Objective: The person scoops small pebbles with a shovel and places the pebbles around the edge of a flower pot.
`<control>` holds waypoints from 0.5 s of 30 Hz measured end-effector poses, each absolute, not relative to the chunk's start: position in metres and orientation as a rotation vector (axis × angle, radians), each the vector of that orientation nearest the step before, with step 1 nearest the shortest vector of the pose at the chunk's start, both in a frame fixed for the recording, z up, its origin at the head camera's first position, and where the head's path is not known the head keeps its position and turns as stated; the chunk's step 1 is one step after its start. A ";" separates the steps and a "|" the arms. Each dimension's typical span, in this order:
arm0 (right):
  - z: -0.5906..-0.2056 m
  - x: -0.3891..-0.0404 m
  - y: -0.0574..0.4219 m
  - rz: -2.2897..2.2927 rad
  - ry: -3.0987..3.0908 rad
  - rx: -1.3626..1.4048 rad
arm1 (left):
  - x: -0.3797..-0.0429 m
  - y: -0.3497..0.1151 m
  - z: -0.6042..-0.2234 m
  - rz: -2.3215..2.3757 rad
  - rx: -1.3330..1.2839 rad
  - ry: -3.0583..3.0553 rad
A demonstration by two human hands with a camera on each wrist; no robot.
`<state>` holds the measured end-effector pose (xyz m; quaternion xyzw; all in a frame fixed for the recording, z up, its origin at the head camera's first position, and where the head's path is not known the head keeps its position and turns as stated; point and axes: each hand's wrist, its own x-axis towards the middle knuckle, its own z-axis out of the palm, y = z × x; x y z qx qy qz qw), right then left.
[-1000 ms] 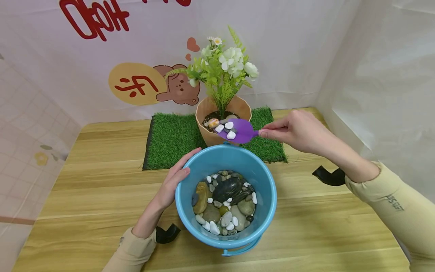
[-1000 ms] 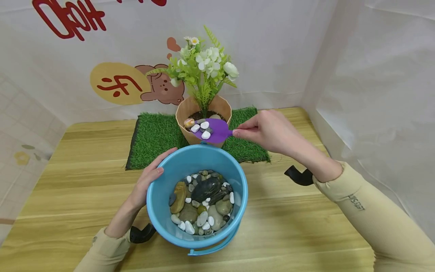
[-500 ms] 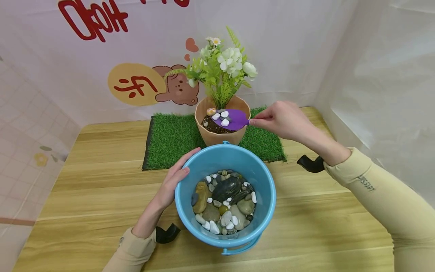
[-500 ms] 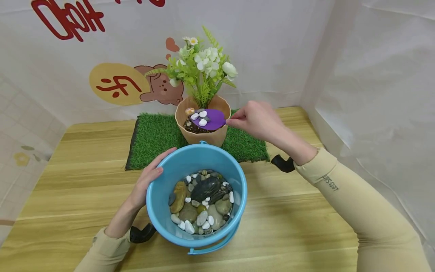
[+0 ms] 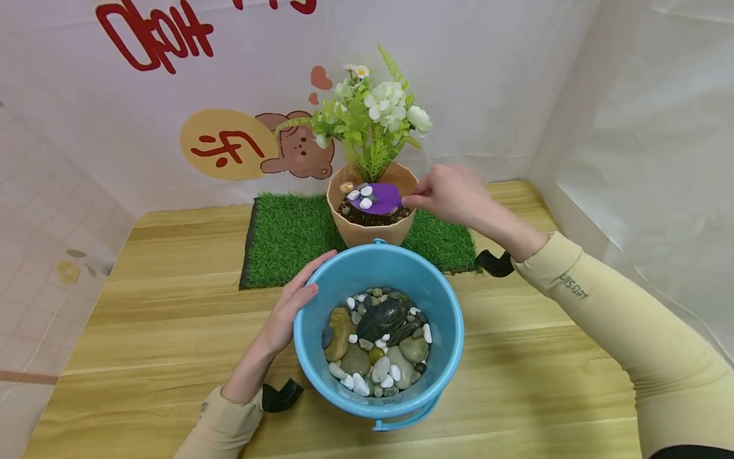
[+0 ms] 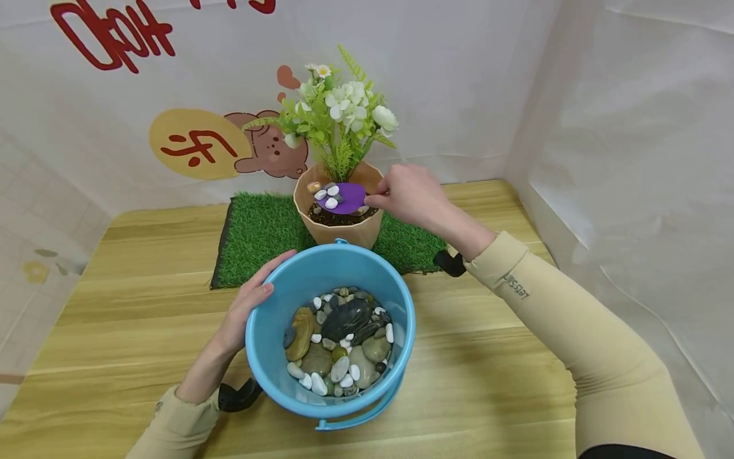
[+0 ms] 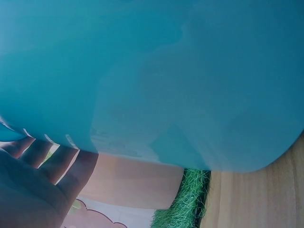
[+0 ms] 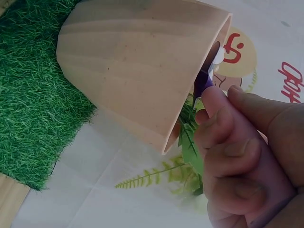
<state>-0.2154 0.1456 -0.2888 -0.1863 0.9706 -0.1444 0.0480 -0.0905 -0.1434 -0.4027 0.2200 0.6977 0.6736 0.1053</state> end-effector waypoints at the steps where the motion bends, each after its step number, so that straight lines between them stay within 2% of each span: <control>1: -0.289 -0.217 0.144 -0.442 2.958 -0.568 | -0.091 -0.143 -0.403 1.986 0.649 2.056; 15: -0.294 -0.232 0.127 -0.394 2.923 -0.547 | -0.092 -0.142 -0.405 2.007 0.653 2.050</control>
